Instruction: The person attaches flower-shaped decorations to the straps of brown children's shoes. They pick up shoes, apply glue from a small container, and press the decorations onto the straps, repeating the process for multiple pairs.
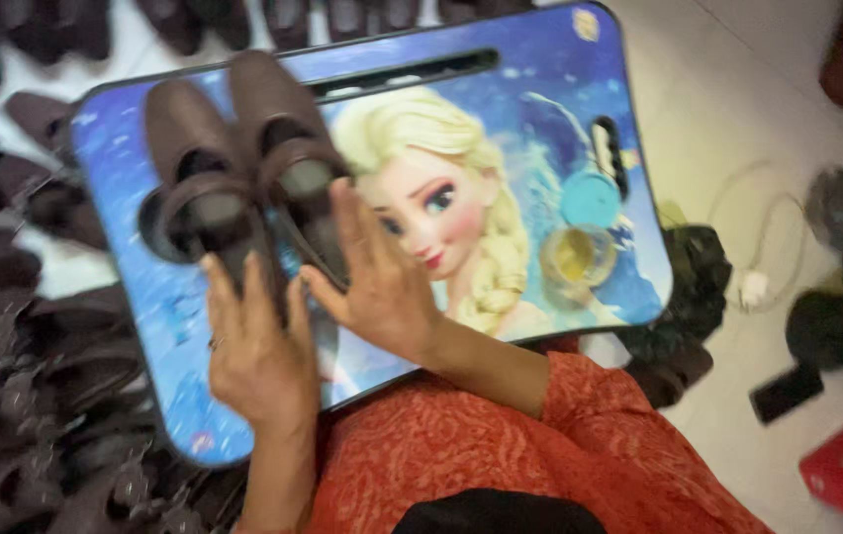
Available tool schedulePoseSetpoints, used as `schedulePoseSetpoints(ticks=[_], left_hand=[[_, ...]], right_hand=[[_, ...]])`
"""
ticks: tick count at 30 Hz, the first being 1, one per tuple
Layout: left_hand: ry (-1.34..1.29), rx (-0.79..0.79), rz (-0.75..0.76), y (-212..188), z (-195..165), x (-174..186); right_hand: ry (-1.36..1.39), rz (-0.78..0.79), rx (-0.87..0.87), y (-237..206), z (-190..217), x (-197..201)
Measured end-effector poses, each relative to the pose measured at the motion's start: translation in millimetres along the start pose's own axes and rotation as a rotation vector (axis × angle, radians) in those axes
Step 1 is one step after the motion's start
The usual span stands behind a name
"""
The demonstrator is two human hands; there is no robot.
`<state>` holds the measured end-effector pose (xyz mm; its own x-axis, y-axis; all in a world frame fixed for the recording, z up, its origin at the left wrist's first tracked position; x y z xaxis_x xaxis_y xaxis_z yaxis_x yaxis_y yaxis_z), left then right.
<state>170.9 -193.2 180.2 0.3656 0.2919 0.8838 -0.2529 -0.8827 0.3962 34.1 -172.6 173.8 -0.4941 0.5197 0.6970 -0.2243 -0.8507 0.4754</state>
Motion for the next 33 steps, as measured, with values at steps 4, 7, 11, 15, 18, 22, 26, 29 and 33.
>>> schedulePoseSetpoints(ticks=[4, 7, 11, 15, 18, 22, 26, 29, 33], left_hand=[[0.020, 0.070, 0.060, -5.0, 11.3, 2.4], [0.083, 0.000, 0.105, -4.6, 10.8, -2.2], [0.082, -0.105, 0.007, -8.3, 1.8, 0.1], [-0.142, -0.284, -0.057, -26.4, -11.9, 1.3], [-0.384, -0.458, -0.087, -40.3, -38.7, -24.7], [-0.603, -0.900, -0.009, -62.8, -99.4, -57.7], [-0.652, -1.163, 0.197, -75.8, -160.5, -62.1], [-0.659, -1.267, 0.250, -79.0, -194.0, -57.5], [-0.633, -1.257, 0.275, -79.9, -214.5, -56.3]], right_hand=[[-0.102, 0.000, -0.037, -1.1, 0.3, 3.9], [-0.047, 0.017, -0.045, 5.4, -1.2, 12.5], [0.038, -0.023, 0.079, -9.4, -15.5, 39.3], [0.200, 0.002, 0.354, -80.7, -54.8, 102.9], [-0.150, 0.284, -0.051, -149.1, -113.9, 165.3], [-0.420, -0.700, -0.237, -203.5, -216.5, 238.5], [-0.429, -0.610, -0.961, -255.7, -306.8, 288.1], [-0.533, -0.525, -1.225, -292.2, -331.0, 293.8], [-0.262, -0.403, -1.509, -314.4, -346.6, 280.5]])
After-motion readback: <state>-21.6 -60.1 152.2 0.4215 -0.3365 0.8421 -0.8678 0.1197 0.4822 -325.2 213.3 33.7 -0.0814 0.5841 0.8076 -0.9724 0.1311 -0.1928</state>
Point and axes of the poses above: each hand's wrist, its own y-axis towards the middle knuckle, its own x-axis out of the back of the hand, z = x × y, the point moved 2 cm from there along y, towards the middle knuckle, and after that the axes turned 2 degrees about -x, right-handed, at the moved point
